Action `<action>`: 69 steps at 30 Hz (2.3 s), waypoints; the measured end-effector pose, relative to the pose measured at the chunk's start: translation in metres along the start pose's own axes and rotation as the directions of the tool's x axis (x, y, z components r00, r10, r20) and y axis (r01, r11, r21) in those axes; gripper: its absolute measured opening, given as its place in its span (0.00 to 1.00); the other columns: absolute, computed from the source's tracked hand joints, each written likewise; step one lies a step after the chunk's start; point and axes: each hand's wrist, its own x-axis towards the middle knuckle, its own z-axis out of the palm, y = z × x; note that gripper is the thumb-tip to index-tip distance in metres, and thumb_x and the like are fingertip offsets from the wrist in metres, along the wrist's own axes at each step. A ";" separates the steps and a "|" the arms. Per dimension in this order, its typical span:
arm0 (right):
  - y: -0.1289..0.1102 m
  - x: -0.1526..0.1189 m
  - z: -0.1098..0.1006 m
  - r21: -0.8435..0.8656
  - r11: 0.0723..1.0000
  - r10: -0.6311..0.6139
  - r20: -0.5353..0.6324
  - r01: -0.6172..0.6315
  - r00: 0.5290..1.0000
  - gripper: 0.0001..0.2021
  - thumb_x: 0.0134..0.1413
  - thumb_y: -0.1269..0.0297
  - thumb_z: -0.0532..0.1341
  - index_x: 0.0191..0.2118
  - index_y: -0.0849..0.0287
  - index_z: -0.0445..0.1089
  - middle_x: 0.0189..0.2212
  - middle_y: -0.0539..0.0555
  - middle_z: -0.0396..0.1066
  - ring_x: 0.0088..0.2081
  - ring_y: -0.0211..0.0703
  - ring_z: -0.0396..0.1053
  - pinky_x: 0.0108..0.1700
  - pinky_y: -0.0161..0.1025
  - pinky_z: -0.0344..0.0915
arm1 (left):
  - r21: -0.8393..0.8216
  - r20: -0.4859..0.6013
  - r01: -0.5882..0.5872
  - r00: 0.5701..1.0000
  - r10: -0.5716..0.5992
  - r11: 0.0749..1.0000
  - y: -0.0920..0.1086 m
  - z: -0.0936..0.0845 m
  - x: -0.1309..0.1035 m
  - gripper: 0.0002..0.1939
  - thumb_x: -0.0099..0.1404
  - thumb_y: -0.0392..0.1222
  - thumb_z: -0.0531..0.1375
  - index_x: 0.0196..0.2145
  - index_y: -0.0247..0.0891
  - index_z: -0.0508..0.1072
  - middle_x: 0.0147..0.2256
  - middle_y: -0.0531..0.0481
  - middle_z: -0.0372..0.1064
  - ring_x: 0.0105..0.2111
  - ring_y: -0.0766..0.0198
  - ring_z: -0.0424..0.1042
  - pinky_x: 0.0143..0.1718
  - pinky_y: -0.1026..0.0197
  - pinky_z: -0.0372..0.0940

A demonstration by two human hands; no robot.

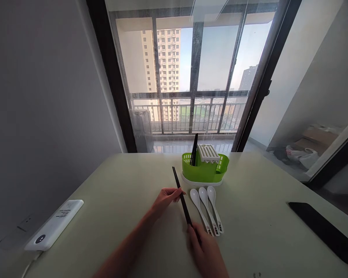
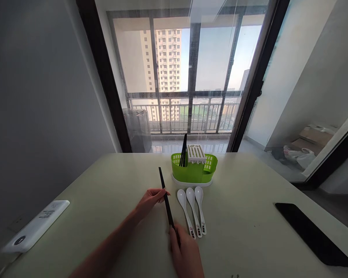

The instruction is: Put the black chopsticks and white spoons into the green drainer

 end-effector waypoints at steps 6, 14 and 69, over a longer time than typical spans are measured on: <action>-0.002 0.000 -0.001 0.028 1.000 -0.003 -0.001 0.003 1.000 0.25 0.71 0.46 0.47 0.42 0.55 0.76 0.36 0.58 0.80 0.35 0.48 0.77 0.38 0.36 0.69 | -0.019 0.017 0.010 1.000 -0.009 1.000 -0.001 0.000 0.000 0.30 0.62 0.67 0.63 0.37 0.33 0.84 0.22 0.54 0.60 0.25 0.68 0.55 0.28 0.64 0.50; -0.006 -0.001 -0.004 0.036 0.999 0.008 -0.004 -0.007 1.000 0.26 0.71 0.44 0.47 0.44 0.56 0.77 0.36 0.58 0.80 0.35 0.48 0.78 0.37 0.36 0.70 | -0.031 0.038 0.010 0.999 -0.008 0.999 -0.002 -0.001 -0.001 0.29 0.63 0.66 0.63 0.36 0.33 0.84 0.22 0.53 0.60 0.26 0.68 0.55 0.28 0.63 0.50; -0.008 0.001 0.011 0.216 0.975 0.058 -0.040 -0.048 0.998 0.26 0.65 0.54 0.57 0.64 0.63 0.66 0.22 0.44 0.59 0.24 0.40 0.64 0.29 0.34 0.60 | -0.339 -0.412 -0.222 0.909 0.068 0.914 0.115 -0.065 0.075 0.14 0.61 0.50 0.71 0.39 0.39 0.80 0.43 0.50 0.81 0.41 0.67 0.80 0.42 0.69 0.74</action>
